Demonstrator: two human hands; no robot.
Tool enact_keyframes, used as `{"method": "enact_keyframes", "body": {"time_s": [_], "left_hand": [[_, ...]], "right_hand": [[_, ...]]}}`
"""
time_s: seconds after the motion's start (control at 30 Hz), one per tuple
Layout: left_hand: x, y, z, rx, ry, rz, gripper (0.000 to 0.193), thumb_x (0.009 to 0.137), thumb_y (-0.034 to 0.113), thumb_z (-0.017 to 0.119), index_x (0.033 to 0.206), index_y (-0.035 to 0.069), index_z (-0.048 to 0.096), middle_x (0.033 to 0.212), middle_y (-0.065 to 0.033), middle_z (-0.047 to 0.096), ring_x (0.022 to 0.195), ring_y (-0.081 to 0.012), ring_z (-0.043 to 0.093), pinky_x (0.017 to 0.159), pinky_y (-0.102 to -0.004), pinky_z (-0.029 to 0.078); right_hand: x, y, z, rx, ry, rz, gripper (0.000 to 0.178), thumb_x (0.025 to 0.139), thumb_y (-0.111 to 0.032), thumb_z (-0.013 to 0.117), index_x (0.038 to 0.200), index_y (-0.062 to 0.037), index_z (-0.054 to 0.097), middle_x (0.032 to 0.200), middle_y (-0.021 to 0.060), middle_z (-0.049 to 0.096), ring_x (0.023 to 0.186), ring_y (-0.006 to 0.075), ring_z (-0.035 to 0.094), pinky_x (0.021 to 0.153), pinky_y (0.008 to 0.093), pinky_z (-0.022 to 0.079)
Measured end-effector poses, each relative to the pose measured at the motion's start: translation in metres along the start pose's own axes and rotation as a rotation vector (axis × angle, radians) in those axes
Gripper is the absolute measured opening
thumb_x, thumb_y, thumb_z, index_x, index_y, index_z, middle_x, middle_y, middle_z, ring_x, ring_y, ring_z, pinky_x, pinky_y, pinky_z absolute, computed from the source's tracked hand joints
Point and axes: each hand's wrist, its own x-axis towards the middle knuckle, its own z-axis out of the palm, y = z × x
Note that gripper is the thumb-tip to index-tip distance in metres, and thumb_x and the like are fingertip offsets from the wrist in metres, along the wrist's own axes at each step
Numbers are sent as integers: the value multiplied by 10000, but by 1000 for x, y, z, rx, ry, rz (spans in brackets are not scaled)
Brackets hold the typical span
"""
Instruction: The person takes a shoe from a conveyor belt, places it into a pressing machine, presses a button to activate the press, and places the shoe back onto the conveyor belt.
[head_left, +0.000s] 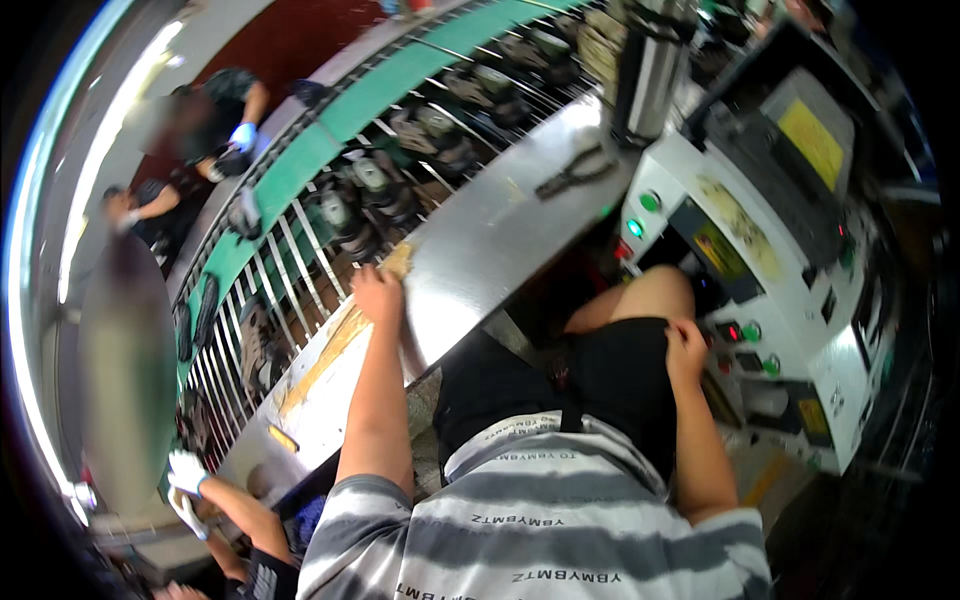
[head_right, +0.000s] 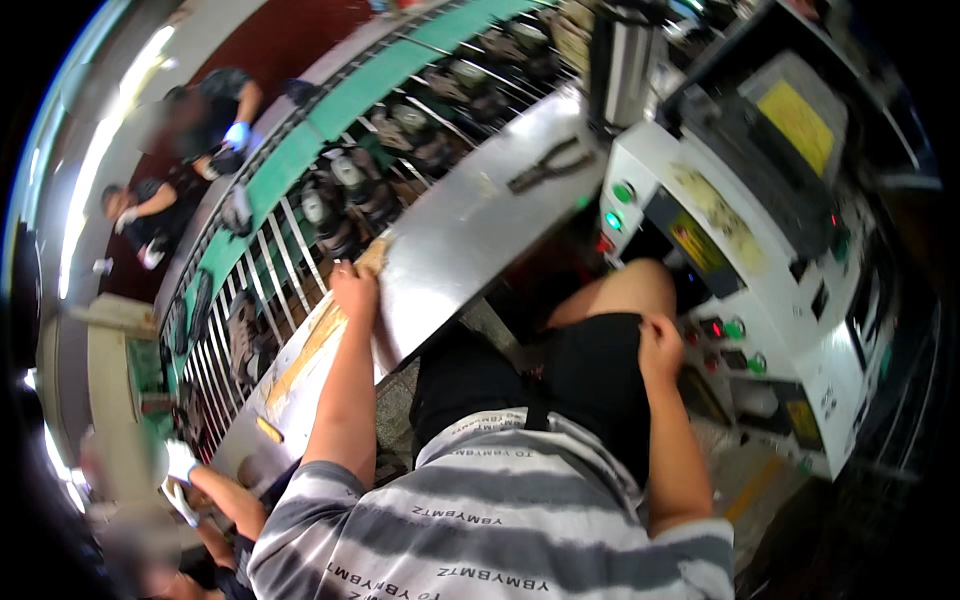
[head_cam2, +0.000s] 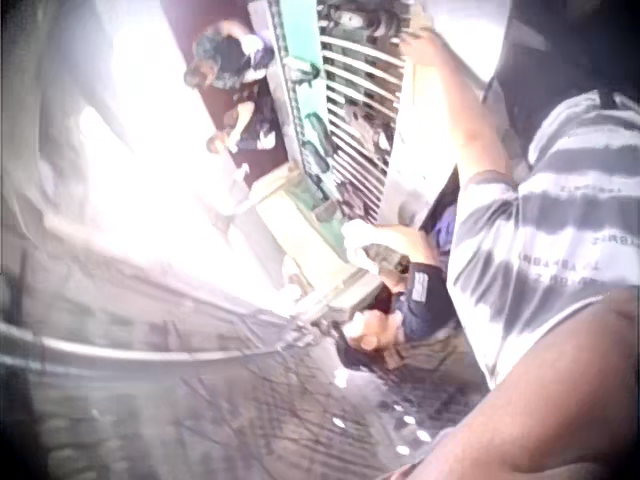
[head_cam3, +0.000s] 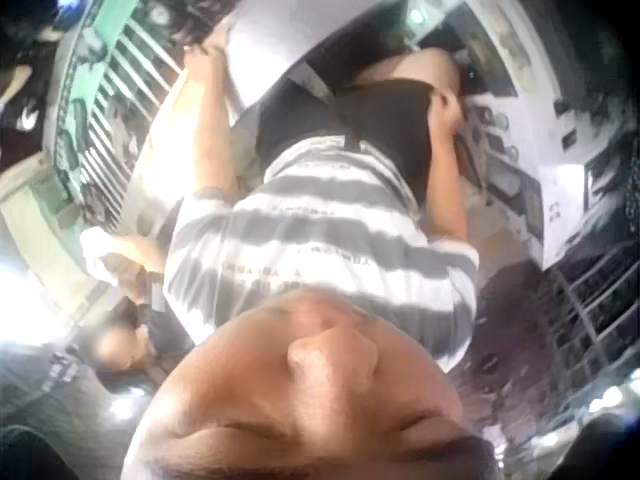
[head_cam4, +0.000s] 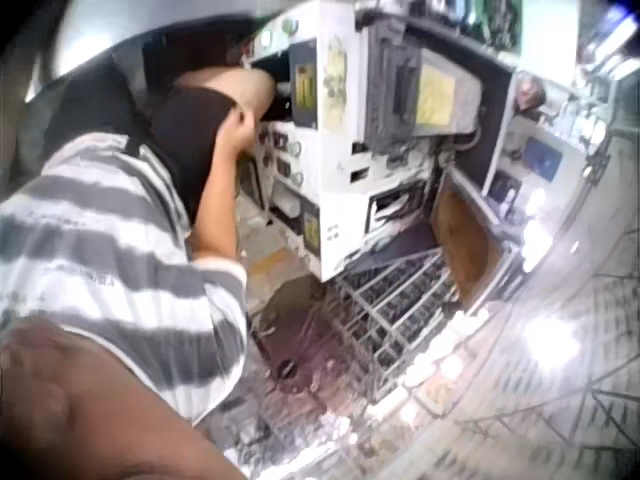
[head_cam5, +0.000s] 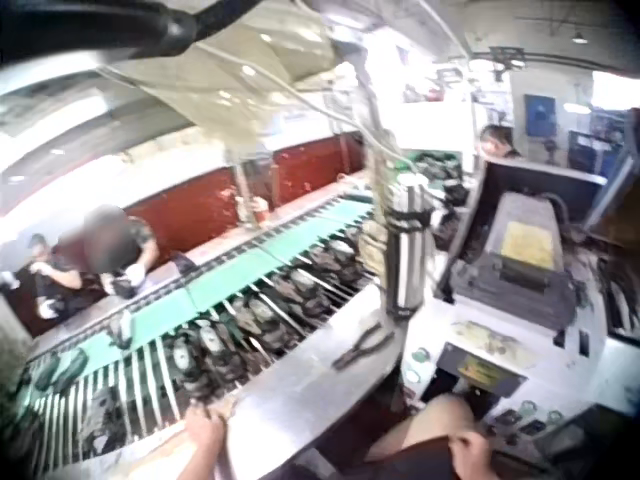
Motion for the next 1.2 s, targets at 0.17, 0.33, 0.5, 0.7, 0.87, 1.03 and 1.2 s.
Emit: {"method": "enact_keyframes", "body": {"time_s": [0.17,0.33,0.5,0.7,0.87,1.03,1.2], "left_hand": [[-24,25,-7,-3,-84,-43,495,862,301,517,1240,-18,538,1307,-222,517,1228,-389,455,1059,-511,297],[-38,3,-8,5,-30,-92,491,845,314,545,1221,-3,555,1303,-195,527,1238,-374,434,1056,-493,297],[-31,21,-11,-33,-38,-108,489,826,312,565,1206,4,564,1293,-189,536,1235,-369,440,1049,-480,307],[-24,21,-26,-46,-65,-130,481,797,304,569,1173,5,578,1279,-180,547,1215,-361,454,1019,-478,332],[-23,29,-18,-12,-11,-108,463,768,294,579,1130,6,592,1220,-159,566,1173,-341,469,1011,-469,332],[-21,27,-39,-47,-43,-157,452,758,289,586,1104,-1,597,1199,-167,567,1164,-346,468,1003,-475,330],[-25,20,-31,-87,29,-169,445,756,276,569,1092,-16,584,1218,-186,558,1187,-363,451,1020,-481,314]], "right_hand": [[-50,68,-57,-213,156,199,181,892,-85,542,1010,42,597,957,143,658,873,251,615,812,345,476],[-120,205,-55,-241,-187,211,275,907,-202,519,1070,-5,619,1006,189,662,923,353,627,813,420,470],[-126,187,-56,-314,-197,216,319,892,-268,538,1054,-9,629,1011,191,663,933,357,629,807,431,473],[-114,168,-52,-355,-180,166,378,875,-347,560,1036,-14,641,1018,194,663,945,361,631,799,444,476],[-121,169,-53,-367,-139,102,432,860,-413,579,1020,-18,651,1023,196,663,954,364,633,792,454,478],[-117,161,-46,-399,-188,85,442,857,-426,585,1014,-18,653,1027,196,663,957,363,634,789,456,479],[-106,154,-27,-437,-257,103,424,863,-404,582,1014,-14,651,1030,195,663,955,358,634,790,451,480]]}}
